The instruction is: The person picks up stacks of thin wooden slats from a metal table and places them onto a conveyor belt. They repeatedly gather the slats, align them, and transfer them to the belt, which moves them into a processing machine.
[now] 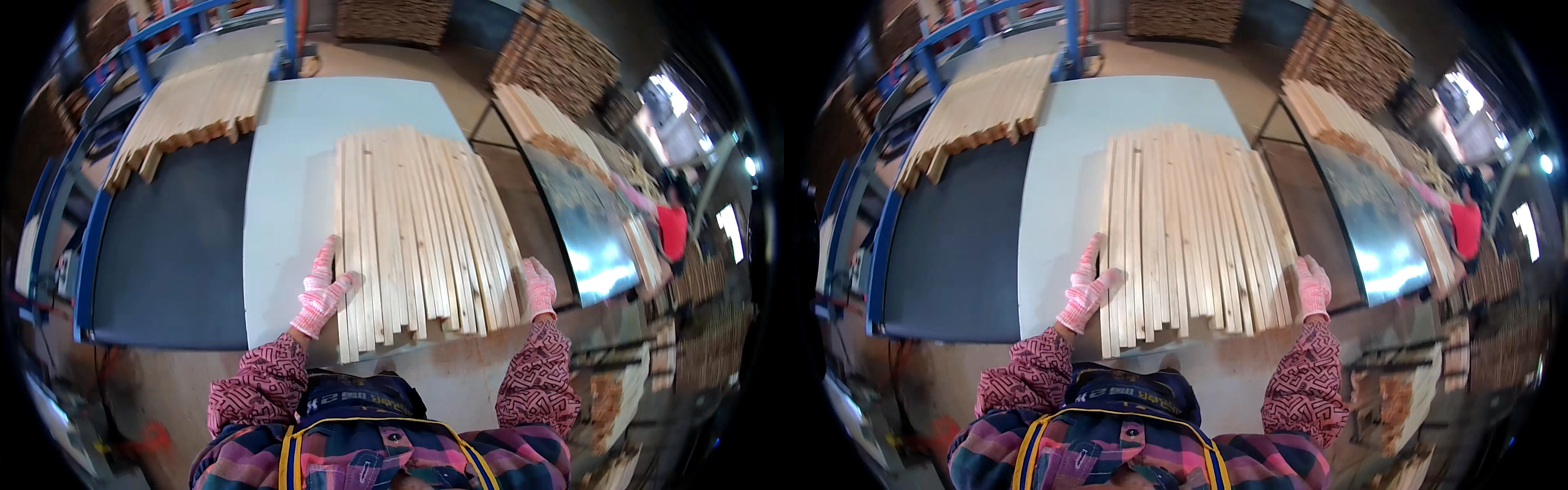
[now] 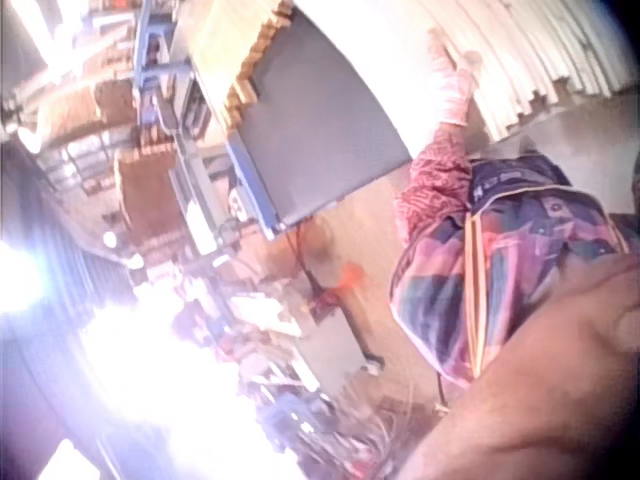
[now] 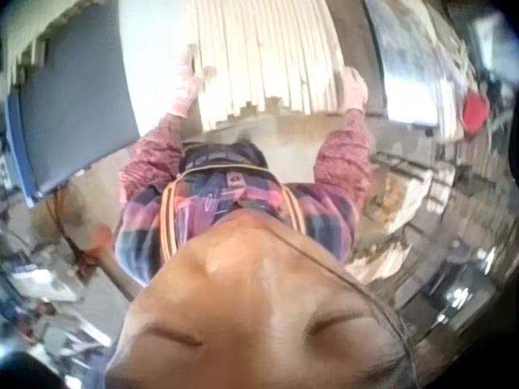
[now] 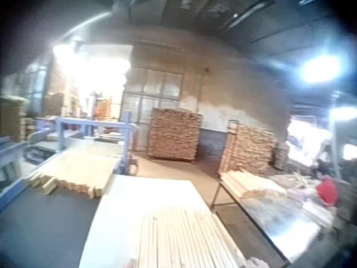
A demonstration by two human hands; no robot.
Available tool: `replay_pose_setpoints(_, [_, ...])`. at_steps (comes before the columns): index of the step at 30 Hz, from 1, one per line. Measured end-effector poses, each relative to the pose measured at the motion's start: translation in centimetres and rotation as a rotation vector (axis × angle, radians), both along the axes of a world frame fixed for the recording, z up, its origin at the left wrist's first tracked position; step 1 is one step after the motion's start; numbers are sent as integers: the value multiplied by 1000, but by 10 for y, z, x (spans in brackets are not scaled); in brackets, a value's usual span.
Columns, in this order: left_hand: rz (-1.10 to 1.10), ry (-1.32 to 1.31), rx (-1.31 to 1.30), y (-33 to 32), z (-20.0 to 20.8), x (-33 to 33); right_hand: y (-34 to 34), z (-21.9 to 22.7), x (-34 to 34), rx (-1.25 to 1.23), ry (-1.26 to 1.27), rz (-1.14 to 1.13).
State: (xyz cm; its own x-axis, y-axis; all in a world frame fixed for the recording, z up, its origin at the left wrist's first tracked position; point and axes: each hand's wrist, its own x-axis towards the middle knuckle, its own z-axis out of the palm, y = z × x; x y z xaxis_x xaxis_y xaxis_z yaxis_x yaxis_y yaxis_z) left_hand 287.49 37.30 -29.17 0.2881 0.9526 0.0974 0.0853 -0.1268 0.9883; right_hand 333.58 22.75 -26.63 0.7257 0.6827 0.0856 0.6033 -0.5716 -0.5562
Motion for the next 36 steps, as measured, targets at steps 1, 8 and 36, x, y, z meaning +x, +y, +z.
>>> replay_pose_setpoints(1, [16, 39, 53, 2, 7, -2, 19, -1, 3, -45, -15, 20])
replay_pose_setpoints(8, [196, 43, 26, -16, 17, 5, 75, -14, 31, 29, 832, 104])
replay_pose_setpoints(36, [252, -211, -78, -92, 23, -81, 58, -50, -99, 321, 1156, 316])
